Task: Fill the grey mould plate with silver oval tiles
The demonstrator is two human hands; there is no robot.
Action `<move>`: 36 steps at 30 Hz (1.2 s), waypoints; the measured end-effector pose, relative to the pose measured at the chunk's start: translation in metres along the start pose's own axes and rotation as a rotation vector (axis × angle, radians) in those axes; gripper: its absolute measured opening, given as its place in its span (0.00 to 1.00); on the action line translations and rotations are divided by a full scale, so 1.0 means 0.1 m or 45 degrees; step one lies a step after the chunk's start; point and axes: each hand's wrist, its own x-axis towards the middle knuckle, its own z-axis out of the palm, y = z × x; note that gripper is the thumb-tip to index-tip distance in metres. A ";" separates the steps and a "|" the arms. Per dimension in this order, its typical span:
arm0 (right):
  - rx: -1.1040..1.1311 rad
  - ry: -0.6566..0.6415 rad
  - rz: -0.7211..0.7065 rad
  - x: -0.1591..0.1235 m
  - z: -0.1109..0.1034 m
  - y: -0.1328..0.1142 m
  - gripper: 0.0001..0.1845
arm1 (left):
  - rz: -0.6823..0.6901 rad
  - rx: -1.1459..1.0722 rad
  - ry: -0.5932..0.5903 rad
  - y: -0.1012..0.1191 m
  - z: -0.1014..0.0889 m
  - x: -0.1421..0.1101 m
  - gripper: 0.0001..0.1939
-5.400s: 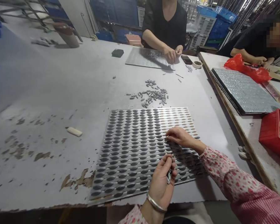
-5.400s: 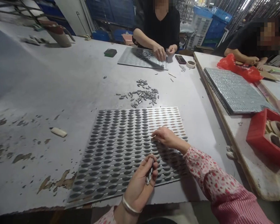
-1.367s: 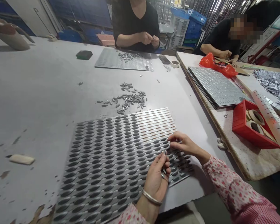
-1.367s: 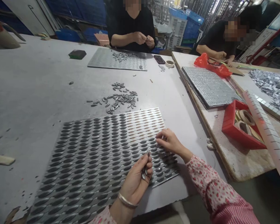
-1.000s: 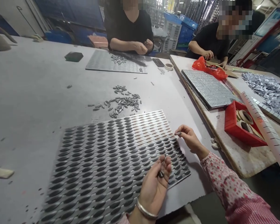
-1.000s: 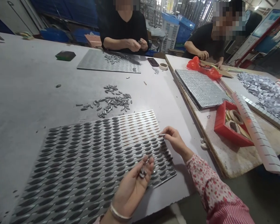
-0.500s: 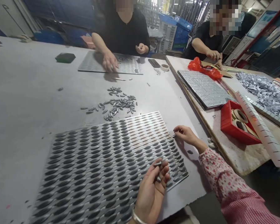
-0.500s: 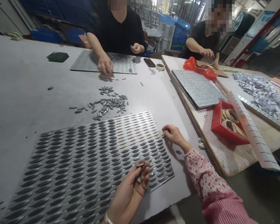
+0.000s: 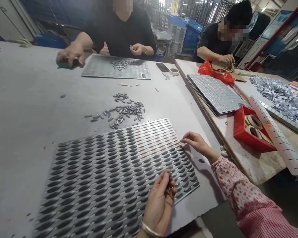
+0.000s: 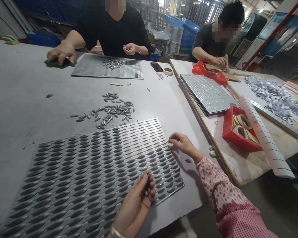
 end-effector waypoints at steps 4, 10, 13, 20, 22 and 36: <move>-0.165 0.081 -0.020 0.03 0.05 -0.05 0.09 | -0.027 -0.009 -0.001 -0.01 0.00 0.01 0.05; -0.050 -0.098 -0.030 0.01 0.08 -0.04 0.07 | -0.049 -0.036 -0.005 -0.02 0.00 0.01 0.05; -0.044 -0.129 -0.021 0.02 0.09 0.06 0.07 | -0.063 -0.038 0.007 -0.01 0.02 0.00 0.06; -0.193 -0.179 -0.067 0.06 0.04 0.08 0.04 | -0.069 -0.057 -0.004 -0.04 0.00 0.04 0.06; -0.203 -0.227 -0.077 0.08 0.01 0.06 0.04 | -0.071 -0.063 -0.003 -0.05 -0.01 0.05 0.05; -0.384 -0.006 -0.152 0.01 0.09 -0.13 0.03 | -0.008 -0.153 0.059 0.05 0.07 0.04 0.05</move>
